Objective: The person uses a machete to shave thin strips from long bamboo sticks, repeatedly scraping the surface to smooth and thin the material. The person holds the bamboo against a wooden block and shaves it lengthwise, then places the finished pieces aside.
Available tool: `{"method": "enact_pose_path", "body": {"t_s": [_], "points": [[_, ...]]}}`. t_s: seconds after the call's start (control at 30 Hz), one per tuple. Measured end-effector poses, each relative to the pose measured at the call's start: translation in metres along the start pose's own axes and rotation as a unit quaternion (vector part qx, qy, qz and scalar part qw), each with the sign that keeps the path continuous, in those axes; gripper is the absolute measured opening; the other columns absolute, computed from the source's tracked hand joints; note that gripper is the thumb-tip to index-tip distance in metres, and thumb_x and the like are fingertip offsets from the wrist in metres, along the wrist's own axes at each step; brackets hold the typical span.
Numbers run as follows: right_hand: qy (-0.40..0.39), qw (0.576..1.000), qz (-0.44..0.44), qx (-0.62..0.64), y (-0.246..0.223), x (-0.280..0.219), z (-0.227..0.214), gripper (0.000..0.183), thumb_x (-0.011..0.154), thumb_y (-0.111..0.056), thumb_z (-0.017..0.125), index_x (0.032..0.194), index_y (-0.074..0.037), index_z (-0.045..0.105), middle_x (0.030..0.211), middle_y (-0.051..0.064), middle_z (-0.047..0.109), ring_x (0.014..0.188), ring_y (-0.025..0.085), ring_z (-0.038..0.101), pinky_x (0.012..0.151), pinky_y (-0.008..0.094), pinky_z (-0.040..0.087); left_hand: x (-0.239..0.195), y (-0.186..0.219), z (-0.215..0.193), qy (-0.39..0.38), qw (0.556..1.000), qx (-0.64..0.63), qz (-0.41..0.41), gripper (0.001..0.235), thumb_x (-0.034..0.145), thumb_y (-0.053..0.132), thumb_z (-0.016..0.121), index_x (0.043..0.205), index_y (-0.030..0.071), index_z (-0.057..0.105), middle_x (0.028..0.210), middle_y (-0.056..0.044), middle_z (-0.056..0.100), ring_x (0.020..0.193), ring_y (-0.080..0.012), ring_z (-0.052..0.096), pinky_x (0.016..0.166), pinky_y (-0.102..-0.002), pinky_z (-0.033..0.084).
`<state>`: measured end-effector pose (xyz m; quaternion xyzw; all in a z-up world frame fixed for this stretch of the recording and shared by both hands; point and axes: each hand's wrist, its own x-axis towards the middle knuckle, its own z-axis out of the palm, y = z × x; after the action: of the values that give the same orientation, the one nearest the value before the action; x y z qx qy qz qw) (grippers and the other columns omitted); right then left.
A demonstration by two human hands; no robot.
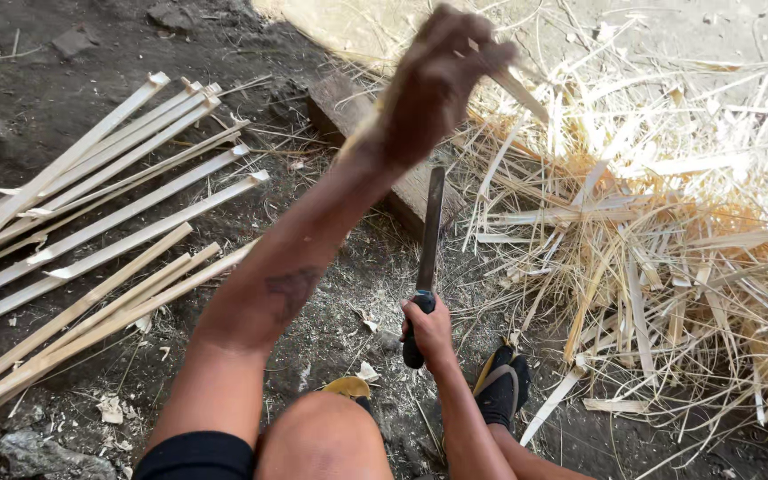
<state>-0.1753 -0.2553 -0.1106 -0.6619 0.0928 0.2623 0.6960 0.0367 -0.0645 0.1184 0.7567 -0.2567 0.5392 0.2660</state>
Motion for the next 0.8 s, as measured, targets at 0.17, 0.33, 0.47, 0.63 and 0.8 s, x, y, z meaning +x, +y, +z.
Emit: {"method": "enact_pose_path", "body": {"t_s": [0.17,0.33,0.47,0.63,0.8], "points": [[0.015,0.999,-0.007,0.03,-0.018,-0.01,0.009,0.02,0.086,-0.011,0.07,0.094,-0.002,0.054,0.065,0.005,0.058,0.048,0.015,0.058,0.045,0.033,0.053,-0.022,0.112,0.066,-0.034,0.966,-0.087,0.24,0.018,0.098,0.009,0.072,0.115,0.011,0.071,0.11,-0.006,0.066,0.106,-0.0189,0.059,0.096,-0.031,0.058],[0.021,0.998,-0.014,0.065,-0.028,-0.015,0.005,0.018,0.088,-0.013,0.066,0.092,-0.002,0.053,0.068,0.005,0.056,0.051,0.014,0.058,0.045,0.033,0.054,-0.075,0.155,0.07,-0.246,0.945,-0.082,0.2,0.07,0.091,0.001,0.071,0.153,0.016,0.041,0.157,-0.019,0.038,0.145,-0.0335,0.038,0.123,-0.049,0.039],[0.046,0.997,0.042,0.043,-0.023,-0.012,-0.016,0.019,0.086,-0.012,0.068,0.092,-0.002,0.052,0.068,0.004,0.056,0.053,0.015,0.058,0.047,0.034,0.054,-0.155,0.108,0.018,-0.538,0.841,0.051,0.017,0.076,0.086,0.0,0.064,0.154,0.005,0.032,0.162,-0.017,0.022,0.153,-0.0281,0.019,0.127,-0.046,0.022],[0.047,0.996,0.075,-0.015,-0.024,0.022,-0.05,0.027,0.084,-0.008,0.068,0.1,-0.002,0.047,0.075,0.008,0.059,0.055,0.017,0.06,0.05,0.033,0.056,-0.231,0.036,-0.076,-0.63,0.619,0.1,-0.459,0.047,0.097,0.022,0.064,0.139,0.009,0.048,0.137,-0.009,0.051,0.129,-0.0252,0.051,0.107,-0.044,0.047],[0.027,0.993,0.117,-0.02,-0.054,0.074,-0.122,0.058,0.08,-0.006,0.073,0.131,0.009,0.049,0.087,0.016,0.066,0.062,0.017,0.062,0.052,0.028,0.057,-0.317,0.011,-0.157,-0.617,0.534,0.19,-0.546,0.067,0.086,0.018,0.077,0.143,0.005,0.044,0.149,-0.015,0.045,0.137,-0.0325,0.047,0.115,-0.054,0.039]]}}
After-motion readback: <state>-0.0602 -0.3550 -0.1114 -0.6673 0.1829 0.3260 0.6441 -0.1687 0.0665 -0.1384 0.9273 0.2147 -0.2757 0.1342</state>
